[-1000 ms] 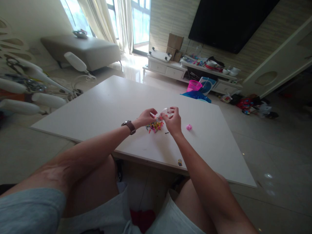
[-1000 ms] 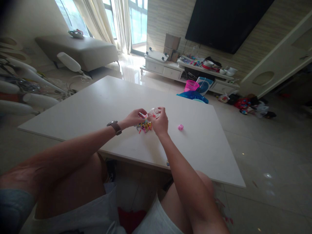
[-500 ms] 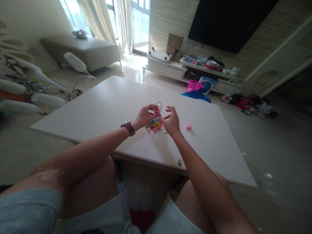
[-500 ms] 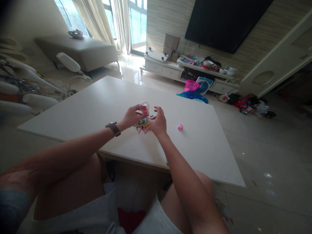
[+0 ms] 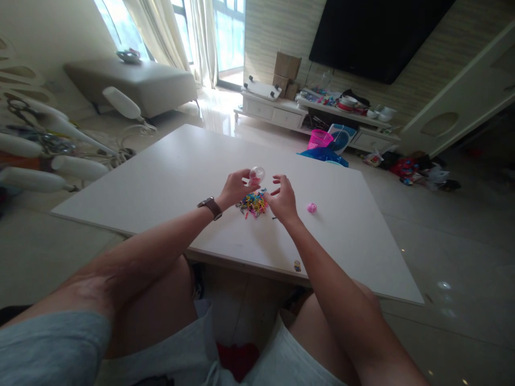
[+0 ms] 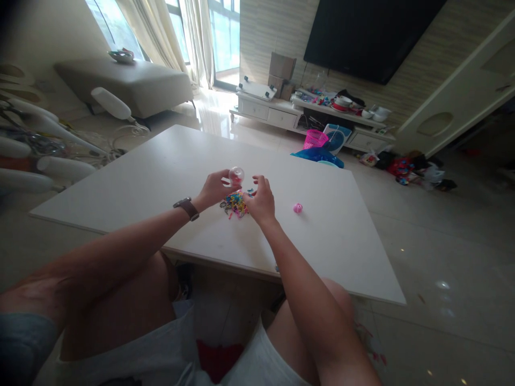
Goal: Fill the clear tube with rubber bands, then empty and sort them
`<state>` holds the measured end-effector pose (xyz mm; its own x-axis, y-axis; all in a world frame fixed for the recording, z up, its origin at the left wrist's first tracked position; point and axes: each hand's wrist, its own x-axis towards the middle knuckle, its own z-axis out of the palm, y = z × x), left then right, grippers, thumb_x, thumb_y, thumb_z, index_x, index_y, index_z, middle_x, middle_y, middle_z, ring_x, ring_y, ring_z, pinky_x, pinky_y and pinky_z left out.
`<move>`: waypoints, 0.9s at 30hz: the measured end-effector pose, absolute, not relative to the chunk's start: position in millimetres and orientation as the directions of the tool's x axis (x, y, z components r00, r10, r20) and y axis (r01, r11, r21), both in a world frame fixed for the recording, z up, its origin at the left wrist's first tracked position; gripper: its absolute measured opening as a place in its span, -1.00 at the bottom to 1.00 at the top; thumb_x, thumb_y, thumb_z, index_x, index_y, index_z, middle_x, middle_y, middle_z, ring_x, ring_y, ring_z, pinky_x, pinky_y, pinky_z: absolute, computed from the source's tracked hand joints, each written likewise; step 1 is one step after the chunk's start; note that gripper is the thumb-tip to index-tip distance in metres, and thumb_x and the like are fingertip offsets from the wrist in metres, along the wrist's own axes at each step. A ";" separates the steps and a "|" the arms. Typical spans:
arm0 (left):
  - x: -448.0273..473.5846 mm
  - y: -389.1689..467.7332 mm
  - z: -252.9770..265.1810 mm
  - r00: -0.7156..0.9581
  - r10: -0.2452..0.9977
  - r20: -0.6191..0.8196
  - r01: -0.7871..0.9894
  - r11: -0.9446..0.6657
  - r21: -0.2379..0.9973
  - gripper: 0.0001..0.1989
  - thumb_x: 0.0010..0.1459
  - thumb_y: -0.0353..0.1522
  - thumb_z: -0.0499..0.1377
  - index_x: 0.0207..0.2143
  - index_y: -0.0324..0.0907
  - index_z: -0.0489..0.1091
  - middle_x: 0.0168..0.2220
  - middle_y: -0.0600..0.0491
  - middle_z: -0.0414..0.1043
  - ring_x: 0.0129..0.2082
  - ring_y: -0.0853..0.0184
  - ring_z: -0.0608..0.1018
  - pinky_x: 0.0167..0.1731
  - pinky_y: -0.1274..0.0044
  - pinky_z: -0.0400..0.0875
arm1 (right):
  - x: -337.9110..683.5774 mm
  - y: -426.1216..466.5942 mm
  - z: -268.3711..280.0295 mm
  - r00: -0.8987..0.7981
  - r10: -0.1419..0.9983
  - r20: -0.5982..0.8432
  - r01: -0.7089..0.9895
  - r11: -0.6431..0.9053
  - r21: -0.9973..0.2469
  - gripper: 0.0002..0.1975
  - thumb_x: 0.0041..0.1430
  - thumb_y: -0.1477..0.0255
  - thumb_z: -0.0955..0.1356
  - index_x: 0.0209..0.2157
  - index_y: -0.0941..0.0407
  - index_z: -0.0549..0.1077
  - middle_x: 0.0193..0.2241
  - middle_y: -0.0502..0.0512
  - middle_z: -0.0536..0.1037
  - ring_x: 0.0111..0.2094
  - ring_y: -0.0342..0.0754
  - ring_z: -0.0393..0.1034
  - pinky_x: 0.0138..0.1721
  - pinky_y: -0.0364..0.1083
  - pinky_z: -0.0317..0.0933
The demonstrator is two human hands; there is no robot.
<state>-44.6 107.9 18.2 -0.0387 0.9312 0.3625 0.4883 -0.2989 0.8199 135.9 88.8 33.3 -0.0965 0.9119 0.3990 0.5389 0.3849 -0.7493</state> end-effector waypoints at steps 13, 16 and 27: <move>-34.6 107.6 8.6 0.021 0.928 0.373 0.373 -0.353 0.858 -0.45 -0.05 -0.24 0.38 0.03 -0.13 0.43 0.04 -0.06 0.45 -0.06 0.25 0.53 -0.18 0.49 0.46 | 137.0 93.4 36.7 0.021 0.914 0.405 0.359 0.371 -0.857 -0.56 0.10 0.18 0.45 -0.04 0.01 0.35 -0.04 0.15 0.52 -0.23 -0.04 0.46 -0.18 -0.01 0.40; -37.4 114.5 4.9 -0.098 0.988 0.118 0.186 -0.099 0.978 -0.52 -0.07 -0.19 0.39 -0.10 -0.17 0.43 -0.06 -0.07 0.49 -0.12 0.25 0.55 -0.28 0.52 0.47 | 140.7 102.2 33.0 0.193 0.918 0.348 0.239 0.300 -0.924 -0.57 0.12 0.12 0.41 -0.06 0.00 0.29 -0.06 0.12 0.49 -0.24 -0.08 0.46 -0.18 -0.03 0.41; -39.9 109.9 10.9 0.293 0.955 -0.039 -0.232 0.110 0.966 -0.57 0.07 -0.05 0.35 -0.09 -0.07 0.52 0.07 -0.07 0.47 -0.05 0.26 0.57 -0.24 0.55 0.49 | 140.3 113.6 23.8 0.199 0.979 0.037 -0.204 0.078 -0.976 -0.54 0.10 0.08 0.44 -0.18 0.00 0.19 -0.27 -0.04 0.48 -0.42 -0.14 0.54 -0.31 -0.09 0.49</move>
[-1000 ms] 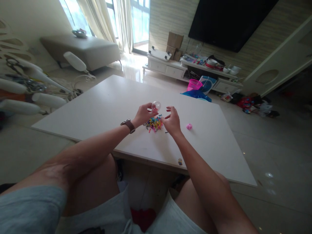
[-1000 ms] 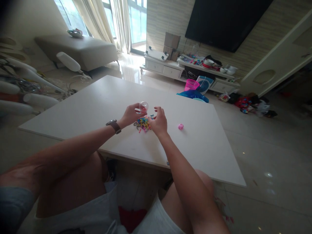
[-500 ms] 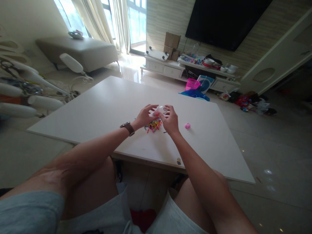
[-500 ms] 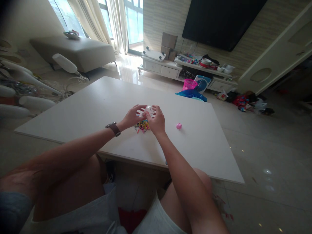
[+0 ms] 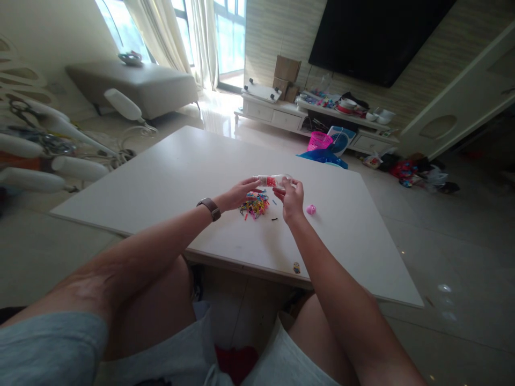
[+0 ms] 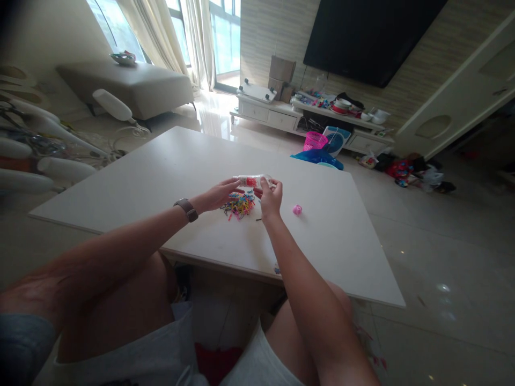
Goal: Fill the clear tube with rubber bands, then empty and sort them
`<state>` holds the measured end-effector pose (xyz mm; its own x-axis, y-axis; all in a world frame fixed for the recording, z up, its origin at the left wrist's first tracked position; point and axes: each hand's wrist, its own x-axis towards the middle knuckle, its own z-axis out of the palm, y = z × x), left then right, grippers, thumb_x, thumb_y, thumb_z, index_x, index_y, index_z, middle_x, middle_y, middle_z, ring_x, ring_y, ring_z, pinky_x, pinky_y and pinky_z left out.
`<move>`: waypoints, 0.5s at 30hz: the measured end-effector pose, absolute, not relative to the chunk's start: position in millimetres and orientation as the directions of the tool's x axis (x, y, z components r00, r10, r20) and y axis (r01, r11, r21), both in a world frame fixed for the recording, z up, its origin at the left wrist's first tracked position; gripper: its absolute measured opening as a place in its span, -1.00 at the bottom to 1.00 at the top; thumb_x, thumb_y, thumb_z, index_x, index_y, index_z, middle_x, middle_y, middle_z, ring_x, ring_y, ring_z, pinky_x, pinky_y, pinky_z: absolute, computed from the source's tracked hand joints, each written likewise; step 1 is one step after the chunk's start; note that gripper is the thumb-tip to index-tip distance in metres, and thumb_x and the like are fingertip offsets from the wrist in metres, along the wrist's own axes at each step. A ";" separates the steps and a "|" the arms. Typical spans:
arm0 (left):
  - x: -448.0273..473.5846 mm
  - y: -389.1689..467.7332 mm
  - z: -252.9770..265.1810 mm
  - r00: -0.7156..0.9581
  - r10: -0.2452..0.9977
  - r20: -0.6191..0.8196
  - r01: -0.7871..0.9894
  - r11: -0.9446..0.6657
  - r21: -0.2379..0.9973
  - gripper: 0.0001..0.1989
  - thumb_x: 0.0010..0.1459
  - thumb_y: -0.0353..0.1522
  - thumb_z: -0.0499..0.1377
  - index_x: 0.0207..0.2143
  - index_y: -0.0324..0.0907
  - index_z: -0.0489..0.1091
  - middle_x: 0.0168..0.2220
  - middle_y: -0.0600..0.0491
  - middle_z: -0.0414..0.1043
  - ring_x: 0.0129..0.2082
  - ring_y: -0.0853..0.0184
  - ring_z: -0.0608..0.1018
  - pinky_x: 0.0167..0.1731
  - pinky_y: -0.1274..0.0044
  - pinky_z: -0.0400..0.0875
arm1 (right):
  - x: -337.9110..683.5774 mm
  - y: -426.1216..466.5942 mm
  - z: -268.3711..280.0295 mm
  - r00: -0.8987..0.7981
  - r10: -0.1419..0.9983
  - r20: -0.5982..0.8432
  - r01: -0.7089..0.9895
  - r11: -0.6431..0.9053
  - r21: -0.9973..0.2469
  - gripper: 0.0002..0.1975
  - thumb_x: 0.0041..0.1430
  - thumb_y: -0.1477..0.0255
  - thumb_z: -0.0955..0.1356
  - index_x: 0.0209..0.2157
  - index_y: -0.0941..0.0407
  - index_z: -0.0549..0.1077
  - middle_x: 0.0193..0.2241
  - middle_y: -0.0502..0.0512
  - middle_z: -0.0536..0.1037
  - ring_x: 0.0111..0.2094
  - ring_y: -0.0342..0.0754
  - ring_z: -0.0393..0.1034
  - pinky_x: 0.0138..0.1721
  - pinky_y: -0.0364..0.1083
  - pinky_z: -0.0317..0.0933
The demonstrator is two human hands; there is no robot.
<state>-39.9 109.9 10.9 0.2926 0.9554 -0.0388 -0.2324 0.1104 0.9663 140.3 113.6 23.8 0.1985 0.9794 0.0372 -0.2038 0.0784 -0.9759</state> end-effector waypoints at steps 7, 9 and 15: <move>-40.1 113.9 5.0 0.207 0.977 -0.041 -0.263 0.096 0.960 -0.60 0.00 -0.10 0.43 -0.21 -0.16 0.51 -0.09 -0.06 0.54 -0.17 0.32 0.61 -0.24 0.52 0.48 | 139.2 111.7 25.7 0.203 0.978 -0.038 -0.266 0.018 -0.964 -0.54 0.09 0.12 0.46 -0.20 0.01 0.17 -0.32 -0.06 0.49 -0.46 -0.16 0.53 -0.31 -0.11 0.51; -41.1 116.2 3.0 0.165 0.985 -0.053 -0.276 0.098 0.956 -0.60 -0.05 -0.14 0.46 -0.28 -0.20 0.49 -0.17 -0.06 0.55 -0.19 0.31 0.61 -0.20 0.50 0.48 | 138.7 111.0 26.6 0.206 0.977 -0.045 -0.273 0.013 -0.962 -0.54 0.09 0.14 0.48 -0.20 0.01 0.19 -0.32 -0.07 0.48 -0.47 -0.18 0.52 -0.31 -0.12 0.50; -43.1 118.0 0.8 0.138 0.985 -0.108 -0.325 0.147 0.934 -0.56 -0.10 -0.18 0.51 -0.31 -0.18 0.40 -0.15 -0.03 0.54 -0.23 0.32 0.63 -0.31 0.56 0.46 | 137.2 107.6 29.1 0.202 0.978 -0.049 -0.297 0.013 -0.955 -0.53 0.05 0.18 0.50 -0.19 0.02 0.21 -0.34 -0.11 0.47 -0.47 -0.21 0.52 -0.35 -0.18 0.47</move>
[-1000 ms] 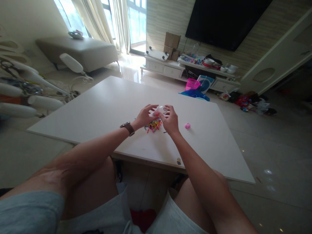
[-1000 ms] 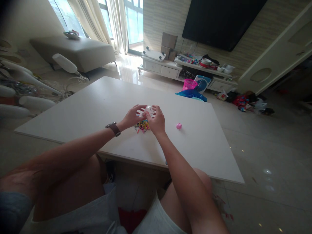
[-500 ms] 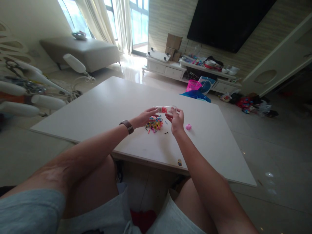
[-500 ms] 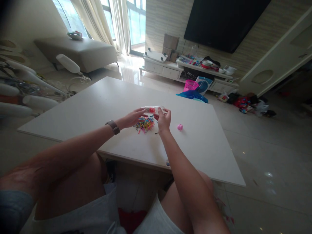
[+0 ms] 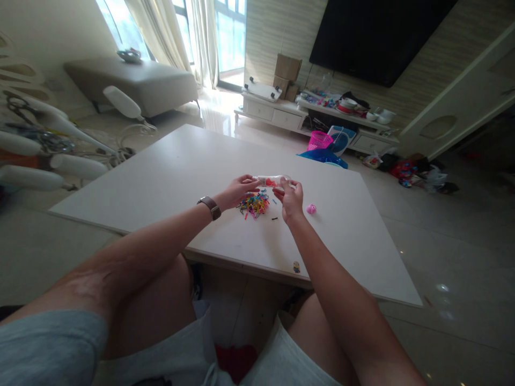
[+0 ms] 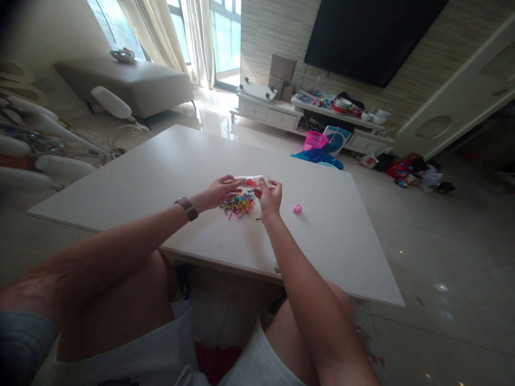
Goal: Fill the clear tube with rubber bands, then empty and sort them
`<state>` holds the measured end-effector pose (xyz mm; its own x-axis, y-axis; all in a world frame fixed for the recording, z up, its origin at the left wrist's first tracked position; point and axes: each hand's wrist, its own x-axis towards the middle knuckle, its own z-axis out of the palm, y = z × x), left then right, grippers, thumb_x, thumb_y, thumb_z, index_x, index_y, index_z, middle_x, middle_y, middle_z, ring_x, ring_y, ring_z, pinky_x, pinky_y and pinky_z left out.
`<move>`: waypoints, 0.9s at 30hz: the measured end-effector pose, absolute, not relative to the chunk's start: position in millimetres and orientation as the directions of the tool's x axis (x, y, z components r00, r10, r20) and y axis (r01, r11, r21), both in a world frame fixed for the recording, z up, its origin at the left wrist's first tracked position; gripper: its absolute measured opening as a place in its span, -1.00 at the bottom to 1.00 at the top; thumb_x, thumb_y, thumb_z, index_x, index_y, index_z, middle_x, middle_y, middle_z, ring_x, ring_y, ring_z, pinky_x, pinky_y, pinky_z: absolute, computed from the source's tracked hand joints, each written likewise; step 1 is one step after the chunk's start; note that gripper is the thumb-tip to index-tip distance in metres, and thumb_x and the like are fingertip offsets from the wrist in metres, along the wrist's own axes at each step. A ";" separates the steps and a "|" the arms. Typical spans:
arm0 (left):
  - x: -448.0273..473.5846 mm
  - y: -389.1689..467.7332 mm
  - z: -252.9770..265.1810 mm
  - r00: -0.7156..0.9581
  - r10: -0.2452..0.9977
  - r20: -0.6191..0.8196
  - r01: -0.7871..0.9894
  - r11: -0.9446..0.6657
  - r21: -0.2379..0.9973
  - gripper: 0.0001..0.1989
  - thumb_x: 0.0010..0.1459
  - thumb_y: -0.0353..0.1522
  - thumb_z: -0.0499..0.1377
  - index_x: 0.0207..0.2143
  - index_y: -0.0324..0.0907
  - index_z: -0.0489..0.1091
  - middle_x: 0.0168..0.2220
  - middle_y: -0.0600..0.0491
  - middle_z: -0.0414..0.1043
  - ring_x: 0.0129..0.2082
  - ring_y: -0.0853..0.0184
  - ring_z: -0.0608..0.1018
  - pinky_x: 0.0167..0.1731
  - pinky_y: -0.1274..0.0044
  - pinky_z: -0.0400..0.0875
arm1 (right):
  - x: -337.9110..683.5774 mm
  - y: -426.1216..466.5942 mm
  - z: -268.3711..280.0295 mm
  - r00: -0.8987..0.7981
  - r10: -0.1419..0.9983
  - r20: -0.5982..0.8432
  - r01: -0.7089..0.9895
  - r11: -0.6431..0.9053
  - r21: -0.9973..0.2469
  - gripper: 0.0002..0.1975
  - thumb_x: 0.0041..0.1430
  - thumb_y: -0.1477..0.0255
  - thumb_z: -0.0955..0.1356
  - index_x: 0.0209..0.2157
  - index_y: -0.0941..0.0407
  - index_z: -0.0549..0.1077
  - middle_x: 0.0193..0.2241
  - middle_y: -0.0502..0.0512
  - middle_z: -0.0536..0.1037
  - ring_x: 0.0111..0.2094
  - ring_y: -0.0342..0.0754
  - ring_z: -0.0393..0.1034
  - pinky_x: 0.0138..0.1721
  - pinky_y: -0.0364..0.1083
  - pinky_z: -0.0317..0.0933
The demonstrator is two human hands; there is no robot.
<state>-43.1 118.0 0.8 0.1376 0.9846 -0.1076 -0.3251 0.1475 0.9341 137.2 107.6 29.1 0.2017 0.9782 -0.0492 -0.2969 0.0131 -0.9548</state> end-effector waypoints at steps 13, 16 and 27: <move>-39.2 105.4 16.6 0.475 0.877 -0.068 -0.257 0.213 0.943 -0.59 0.18 -0.07 0.31 -0.07 -0.16 0.52 -0.01 -0.11 0.51 -0.23 0.31 0.63 -0.27 0.53 0.52 | 138.1 104.0 34.6 0.151 0.970 -0.192 -0.374 -0.124 -0.919 -0.58 0.09 0.17 0.49 -0.27 0.03 0.21 -0.46 -0.14 0.48 -0.56 -0.20 0.48 -0.48 -0.22 0.42; -37.9 107.6 15.3 0.403 0.915 -0.038 -0.274 0.160 0.948 -0.57 0.14 -0.05 0.33 -0.13 -0.20 0.53 -0.01 -0.11 0.51 -0.22 0.30 0.63 -0.26 0.54 0.50 | 136.7 103.5 33.1 0.146 0.970 -0.195 -0.383 -0.126 -0.915 -0.57 0.07 0.18 0.51 -0.29 0.04 0.21 -0.45 -0.11 0.49 -0.53 -0.19 0.50 -0.48 -0.24 0.41; -40.6 112.8 7.4 0.144 0.976 -0.166 -0.318 0.204 0.926 -0.56 -0.10 -0.18 0.51 -0.29 -0.20 0.44 -0.20 -0.02 0.53 -0.33 0.39 0.62 -0.38 0.61 0.43 | 133.5 102.7 28.0 0.179 0.981 -0.070 -0.302 -0.013 -0.953 -0.51 0.00 0.20 0.54 -0.22 0.03 0.22 -0.37 -0.13 0.46 -0.50 -0.24 0.48 -0.40 -0.23 0.42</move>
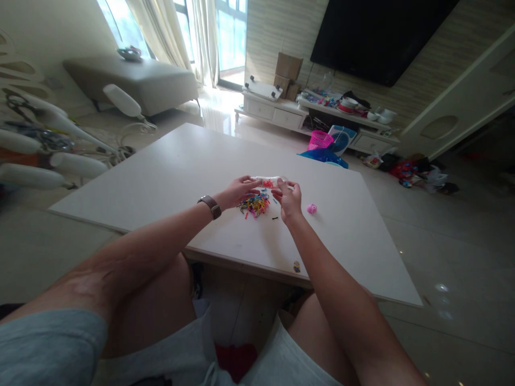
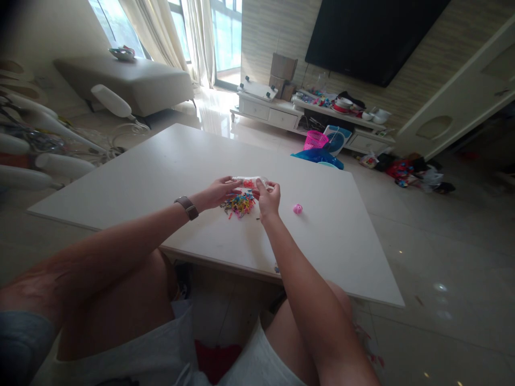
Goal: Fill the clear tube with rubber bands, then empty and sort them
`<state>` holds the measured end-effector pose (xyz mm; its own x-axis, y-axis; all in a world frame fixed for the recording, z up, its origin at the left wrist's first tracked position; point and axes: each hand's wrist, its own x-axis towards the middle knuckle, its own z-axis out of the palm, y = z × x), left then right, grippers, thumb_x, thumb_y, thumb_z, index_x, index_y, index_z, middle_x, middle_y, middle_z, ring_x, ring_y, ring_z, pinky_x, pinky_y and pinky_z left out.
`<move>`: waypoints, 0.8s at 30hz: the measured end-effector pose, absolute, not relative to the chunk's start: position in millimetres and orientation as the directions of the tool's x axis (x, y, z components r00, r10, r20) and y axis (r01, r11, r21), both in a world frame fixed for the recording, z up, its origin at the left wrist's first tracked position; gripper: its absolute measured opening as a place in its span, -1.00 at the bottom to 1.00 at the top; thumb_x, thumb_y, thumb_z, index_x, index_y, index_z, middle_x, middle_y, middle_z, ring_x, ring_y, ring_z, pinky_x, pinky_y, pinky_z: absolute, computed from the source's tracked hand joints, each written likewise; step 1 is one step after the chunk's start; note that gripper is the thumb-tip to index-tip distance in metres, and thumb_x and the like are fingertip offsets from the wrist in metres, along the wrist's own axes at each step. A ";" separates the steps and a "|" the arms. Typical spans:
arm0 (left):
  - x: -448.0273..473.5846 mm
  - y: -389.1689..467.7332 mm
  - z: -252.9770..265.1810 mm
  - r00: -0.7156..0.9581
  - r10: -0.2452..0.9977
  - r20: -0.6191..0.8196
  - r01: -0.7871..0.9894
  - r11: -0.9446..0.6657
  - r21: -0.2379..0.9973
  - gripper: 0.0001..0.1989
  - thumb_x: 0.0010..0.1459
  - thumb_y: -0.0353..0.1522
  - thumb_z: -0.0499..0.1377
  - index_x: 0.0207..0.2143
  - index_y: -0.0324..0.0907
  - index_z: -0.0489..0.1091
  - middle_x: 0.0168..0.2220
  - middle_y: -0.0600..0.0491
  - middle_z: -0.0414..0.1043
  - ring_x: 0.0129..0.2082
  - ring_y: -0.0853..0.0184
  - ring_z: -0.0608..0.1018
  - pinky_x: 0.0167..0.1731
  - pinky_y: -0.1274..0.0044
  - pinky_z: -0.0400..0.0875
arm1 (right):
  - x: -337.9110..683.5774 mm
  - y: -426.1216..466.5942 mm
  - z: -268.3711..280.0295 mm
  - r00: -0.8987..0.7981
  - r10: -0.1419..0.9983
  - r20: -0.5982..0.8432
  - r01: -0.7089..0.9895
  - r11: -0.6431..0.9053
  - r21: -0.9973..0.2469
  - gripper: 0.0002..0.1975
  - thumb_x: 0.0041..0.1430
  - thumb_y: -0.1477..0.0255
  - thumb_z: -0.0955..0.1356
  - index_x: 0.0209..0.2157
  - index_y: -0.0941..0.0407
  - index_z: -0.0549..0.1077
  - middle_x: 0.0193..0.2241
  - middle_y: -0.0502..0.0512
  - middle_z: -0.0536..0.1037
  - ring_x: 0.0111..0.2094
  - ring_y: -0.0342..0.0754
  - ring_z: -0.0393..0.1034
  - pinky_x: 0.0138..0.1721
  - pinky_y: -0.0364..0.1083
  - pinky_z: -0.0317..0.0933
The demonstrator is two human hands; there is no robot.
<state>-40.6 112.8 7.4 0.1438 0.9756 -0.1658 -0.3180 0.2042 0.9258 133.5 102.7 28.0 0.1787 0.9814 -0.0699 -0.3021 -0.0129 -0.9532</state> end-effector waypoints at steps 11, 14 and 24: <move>-43.3 109.7 12.6 0.429 0.901 -0.071 -0.269 0.202 0.942 -0.58 0.10 -0.09 0.38 -0.06 -0.11 0.53 0.01 -0.06 0.49 -0.21 0.32 0.63 -0.27 0.54 0.52 | 136.0 102.5 34.8 0.147 0.973 -0.176 -0.367 -0.111 -0.924 -0.56 0.08 0.19 0.50 -0.27 0.02 0.18 -0.45 -0.16 0.48 -0.54 -0.20 0.50 -0.46 -0.23 0.43; -40.4 109.2 12.6 0.409 0.911 -0.061 -0.207 0.158 0.965 -0.56 0.09 -0.05 0.37 -0.11 -0.16 0.54 0.01 -0.09 0.50 -0.25 0.34 0.62 -0.28 0.54 0.52 | 136.3 102.6 35.5 0.157 0.966 -0.204 -0.373 -0.133 -0.918 -0.56 0.08 0.19 0.50 -0.28 0.03 0.19 -0.47 -0.15 0.48 -0.56 -0.21 0.49 -0.48 -0.24 0.42; -39.6 111.3 8.7 0.140 0.981 -0.133 -0.241 0.163 0.957 -0.59 -0.04 -0.16 0.47 -0.22 -0.19 0.51 -0.24 0.00 0.54 -0.32 0.38 0.61 -0.37 0.59 0.41 | 133.4 101.6 29.8 0.177 0.981 -0.076 -0.276 -0.024 -0.961 -0.48 -0.03 0.14 0.54 -0.24 0.03 0.20 -0.38 -0.15 0.45 -0.52 -0.23 0.49 -0.43 -0.24 0.41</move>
